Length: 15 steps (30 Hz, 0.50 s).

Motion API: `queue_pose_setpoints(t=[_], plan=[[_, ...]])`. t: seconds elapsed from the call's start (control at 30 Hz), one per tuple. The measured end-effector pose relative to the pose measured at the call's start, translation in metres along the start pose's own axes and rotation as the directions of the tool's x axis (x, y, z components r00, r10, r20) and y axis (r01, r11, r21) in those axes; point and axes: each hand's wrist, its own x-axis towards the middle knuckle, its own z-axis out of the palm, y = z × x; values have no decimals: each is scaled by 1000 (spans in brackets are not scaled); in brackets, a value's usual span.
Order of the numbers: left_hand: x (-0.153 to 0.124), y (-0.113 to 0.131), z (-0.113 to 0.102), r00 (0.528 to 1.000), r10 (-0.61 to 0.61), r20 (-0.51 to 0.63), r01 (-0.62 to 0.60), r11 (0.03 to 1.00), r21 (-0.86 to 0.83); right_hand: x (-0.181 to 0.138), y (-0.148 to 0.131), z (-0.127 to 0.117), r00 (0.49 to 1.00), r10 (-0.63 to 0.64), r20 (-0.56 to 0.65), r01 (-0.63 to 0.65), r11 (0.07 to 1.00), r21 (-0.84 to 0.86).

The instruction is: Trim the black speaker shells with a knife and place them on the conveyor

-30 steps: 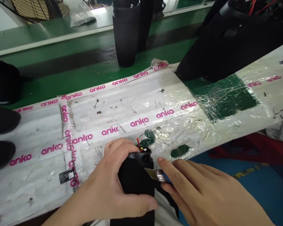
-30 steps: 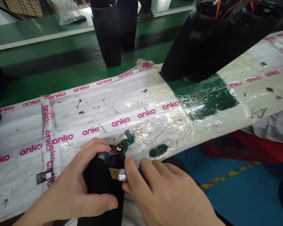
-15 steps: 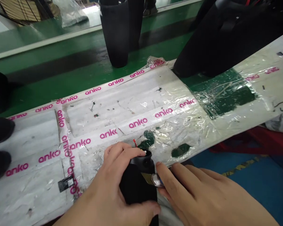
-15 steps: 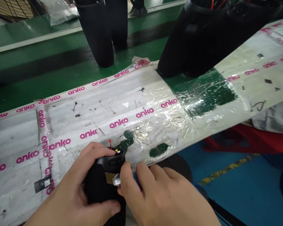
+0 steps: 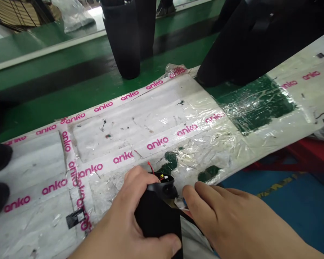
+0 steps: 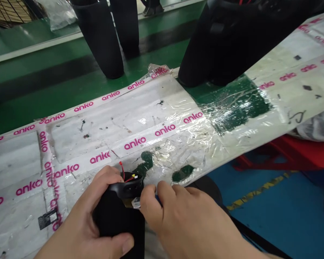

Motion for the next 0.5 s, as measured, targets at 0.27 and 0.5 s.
queue_pose_setpoints(t=[0.27,0.5], plan=[[3,3,-4,989,146,5,-144,971,191,18,17,-2,967,-111,229,87,990,112],[-4,-14,-16,988,152,-38,-151,988,23,0,28,-16,996,-93,15,92,995,39]])
